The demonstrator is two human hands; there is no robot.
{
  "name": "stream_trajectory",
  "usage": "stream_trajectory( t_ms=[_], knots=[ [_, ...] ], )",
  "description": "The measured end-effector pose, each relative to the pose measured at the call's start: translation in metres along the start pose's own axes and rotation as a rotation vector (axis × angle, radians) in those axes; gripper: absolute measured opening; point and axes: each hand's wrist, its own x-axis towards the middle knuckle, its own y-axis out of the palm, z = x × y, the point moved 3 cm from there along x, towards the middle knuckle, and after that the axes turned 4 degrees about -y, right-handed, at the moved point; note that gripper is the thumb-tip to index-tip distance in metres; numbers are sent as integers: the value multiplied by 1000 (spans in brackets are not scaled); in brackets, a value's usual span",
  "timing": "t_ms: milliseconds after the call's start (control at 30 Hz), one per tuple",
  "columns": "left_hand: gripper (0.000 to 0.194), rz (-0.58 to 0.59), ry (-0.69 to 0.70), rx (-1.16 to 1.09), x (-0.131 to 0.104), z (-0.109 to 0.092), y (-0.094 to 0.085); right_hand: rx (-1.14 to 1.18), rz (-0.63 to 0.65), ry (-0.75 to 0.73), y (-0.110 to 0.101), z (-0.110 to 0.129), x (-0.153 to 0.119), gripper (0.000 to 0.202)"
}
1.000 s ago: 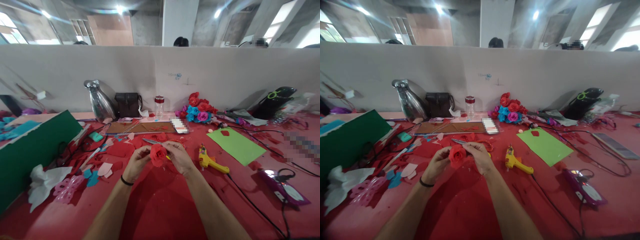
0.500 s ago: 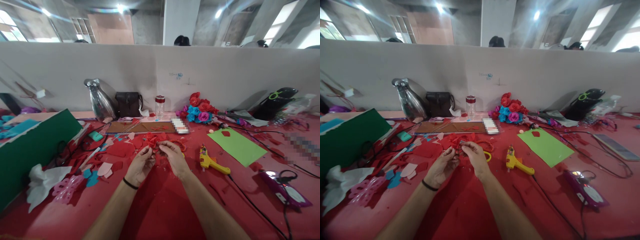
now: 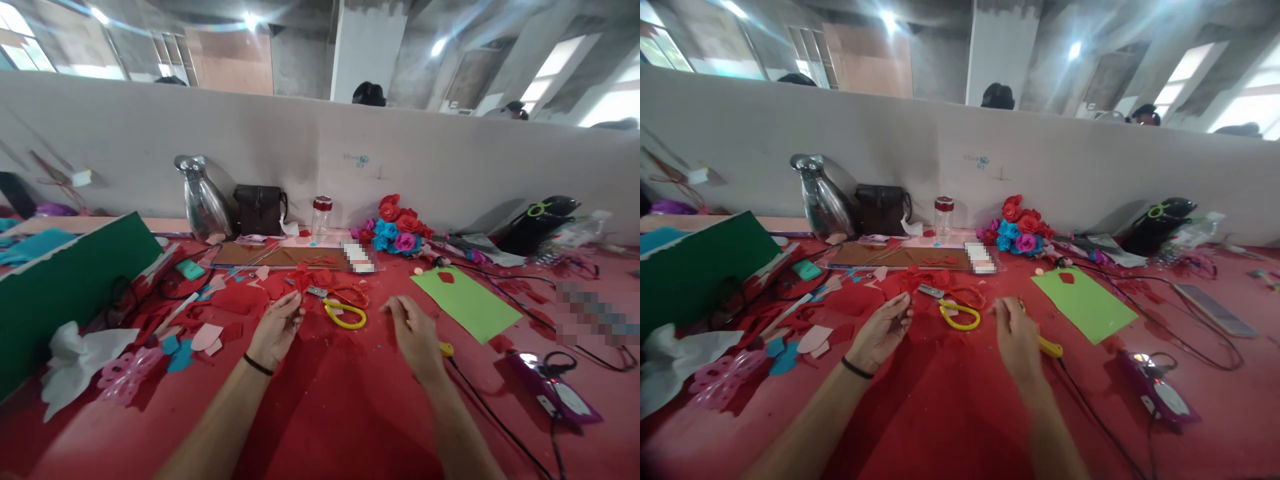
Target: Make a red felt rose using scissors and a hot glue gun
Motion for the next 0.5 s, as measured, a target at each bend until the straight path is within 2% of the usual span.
stream_trajectory(
  t_ms=[33,100,200,267,367,433,500],
  knots=[
    [10,-4,-2,8,0,0,0,-191,8,-51,-12,-14,-4,18],
    [9,-30,-8,28,-1,0,-1,-529,87,-45,-28,-44,-10,29],
    [9,-71,-10,36,-1,0,-2,-836,208,10,-33,-71,-17,42],
    [10,-73,-3,29,0,-1,-2,-904,260,0,-28,-77,-18,40],
    [11,-67,15,20,1,-1,-3,-880,310,-25,-24,-78,-13,35],
    [11,-76,16,18,2,-2,-4,-821,284,-43,-26,-74,-8,29],
    [9,-73,10,18,3,-1,-5,-707,207,-75,-29,-63,-4,24]
  ],
)
